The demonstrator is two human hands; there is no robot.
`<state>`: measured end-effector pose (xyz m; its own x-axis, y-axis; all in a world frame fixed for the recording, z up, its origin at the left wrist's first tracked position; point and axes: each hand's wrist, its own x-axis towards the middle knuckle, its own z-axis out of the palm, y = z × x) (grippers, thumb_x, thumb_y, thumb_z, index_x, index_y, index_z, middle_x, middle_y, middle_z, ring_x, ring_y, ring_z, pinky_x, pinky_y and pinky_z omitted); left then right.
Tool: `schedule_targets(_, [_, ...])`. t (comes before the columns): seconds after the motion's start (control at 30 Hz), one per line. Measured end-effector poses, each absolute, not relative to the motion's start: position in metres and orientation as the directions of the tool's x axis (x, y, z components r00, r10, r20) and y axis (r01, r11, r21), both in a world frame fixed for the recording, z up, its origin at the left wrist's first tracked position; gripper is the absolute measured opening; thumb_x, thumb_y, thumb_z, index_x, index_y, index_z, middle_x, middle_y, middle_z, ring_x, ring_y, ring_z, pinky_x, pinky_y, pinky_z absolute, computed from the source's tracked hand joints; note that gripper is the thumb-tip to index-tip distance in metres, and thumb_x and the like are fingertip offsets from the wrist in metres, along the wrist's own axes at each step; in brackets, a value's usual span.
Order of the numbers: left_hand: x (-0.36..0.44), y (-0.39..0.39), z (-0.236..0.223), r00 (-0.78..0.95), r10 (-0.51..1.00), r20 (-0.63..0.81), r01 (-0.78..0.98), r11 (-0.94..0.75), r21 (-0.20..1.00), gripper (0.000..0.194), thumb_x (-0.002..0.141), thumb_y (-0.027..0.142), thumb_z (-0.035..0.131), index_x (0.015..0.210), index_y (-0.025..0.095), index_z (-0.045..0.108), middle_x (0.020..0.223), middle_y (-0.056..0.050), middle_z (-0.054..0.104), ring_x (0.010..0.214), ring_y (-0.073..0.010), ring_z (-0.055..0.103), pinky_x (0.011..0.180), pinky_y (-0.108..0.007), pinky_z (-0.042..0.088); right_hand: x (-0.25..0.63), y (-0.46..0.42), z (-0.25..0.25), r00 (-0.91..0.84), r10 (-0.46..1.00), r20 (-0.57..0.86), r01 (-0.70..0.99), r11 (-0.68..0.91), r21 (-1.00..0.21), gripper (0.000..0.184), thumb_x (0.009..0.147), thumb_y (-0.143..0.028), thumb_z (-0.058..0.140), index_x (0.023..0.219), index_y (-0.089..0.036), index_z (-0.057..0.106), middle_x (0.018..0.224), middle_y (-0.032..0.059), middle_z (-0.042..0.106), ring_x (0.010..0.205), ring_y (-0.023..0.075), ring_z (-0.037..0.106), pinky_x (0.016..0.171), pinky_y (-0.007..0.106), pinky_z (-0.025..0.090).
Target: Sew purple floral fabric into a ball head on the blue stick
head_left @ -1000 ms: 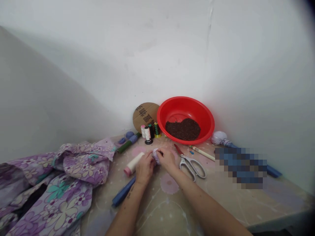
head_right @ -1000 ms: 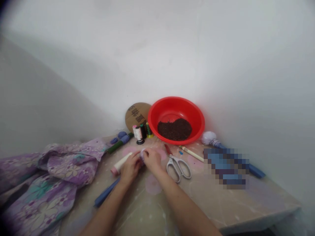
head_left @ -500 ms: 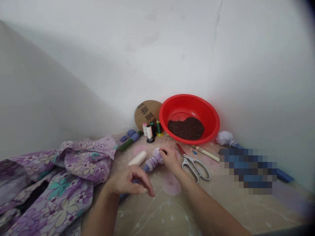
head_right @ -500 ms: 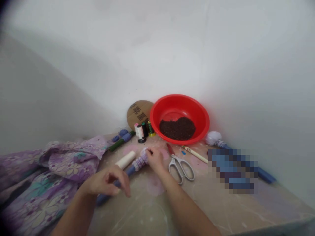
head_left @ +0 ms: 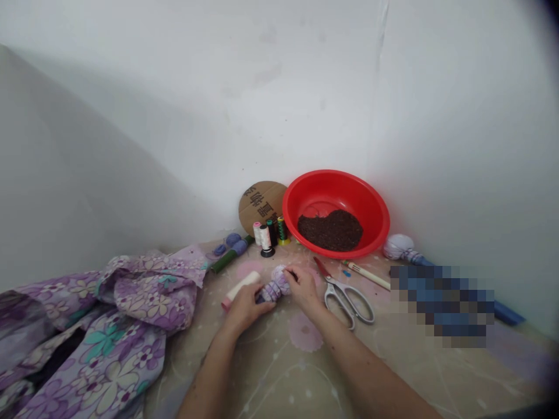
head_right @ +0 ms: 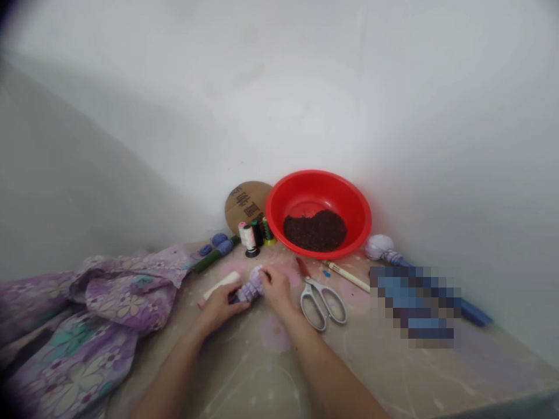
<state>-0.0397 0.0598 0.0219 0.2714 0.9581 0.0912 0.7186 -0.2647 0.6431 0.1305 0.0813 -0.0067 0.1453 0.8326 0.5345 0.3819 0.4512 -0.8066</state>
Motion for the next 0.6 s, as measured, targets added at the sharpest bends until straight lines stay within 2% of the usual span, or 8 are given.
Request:
schedule_targets(0.07, [-0.041,0.059,0.019,0.317,0.941,0.121,0.711,-0.32,0.626,0.041,0.061,0.038,0.059,0.094,0.014,0.06,0.087,-0.004,0.062,0.079,-0.0202,0.054,0.073,-0.029,0.039,0.131,0.081,-0.008,0.145,0.832,0.535,0.338,0.467,-0.817,0.023,0.074,-0.029,0.044,0.075,-0.015,0.062,0.068,0.0028,0.062,0.064,0.0143,0.053,0.061,0.023,0.041])
schedule_targets(0.2, [-0.042,0.059,0.017,0.303,0.941,0.154,0.722,-0.332,0.607,0.037,0.064,0.038,0.056,0.092,0.015,0.061,0.087,-0.004,0.063,0.079,-0.0199,0.054,0.074,-0.028,0.038,0.132,0.077,-0.007,0.135,0.864,0.485,0.239,0.446,-0.862,0.026,0.074,-0.031,0.046,0.081,-0.014,0.065,0.068,0.0031,0.062,0.061,0.0136,0.053,0.057,0.022,0.042])
schedule_targets(0.43, [-0.044,0.061,0.016,0.305,0.944,0.126,0.687,-0.31,0.657,0.039,0.066,0.04,0.055,0.095,0.015,0.06,0.087,-0.003,0.064,0.078,-0.019,0.055,0.067,-0.025,0.039,0.132,0.063,0.001,0.069,0.872,0.484,0.262,0.452,-0.853,0.028,0.076,-0.033,0.047,0.082,-0.016,0.068,0.06,0.0005,0.061,0.056,0.0129,0.053,0.052,0.022,0.041])
schedule_targets(0.53, [-0.045,0.061,0.015,0.306,0.944,0.121,0.684,-0.307,0.662,0.04,0.068,0.042,0.052,0.095,0.013,0.059,0.086,-0.004,0.063,0.075,-0.0175,0.054,0.065,-0.024,0.038,0.132,0.058,0.006,0.093,0.862,0.498,0.257,0.462,-0.849,0.028,0.076,-0.034,0.047,0.083,-0.015,0.068,0.064,0.0023,0.063,0.061,0.0146,0.056,0.056,0.024,0.043])
schedule_targets(0.6, [-0.045,0.061,0.015,0.294,0.949,0.113,0.709,-0.296,0.64,0.038,0.07,0.041,0.049,0.091,0.012,0.06,0.081,-0.004,0.063,0.071,-0.0165,0.053,0.061,-0.024,0.037,0.134,0.054,0.012,0.144,0.84,0.523,0.22,0.488,-0.845,0.027,0.075,-0.034,0.049,0.083,-0.016,0.067,0.075,0.0051,0.065,0.07,0.0166,0.057,0.063,0.026,0.044])
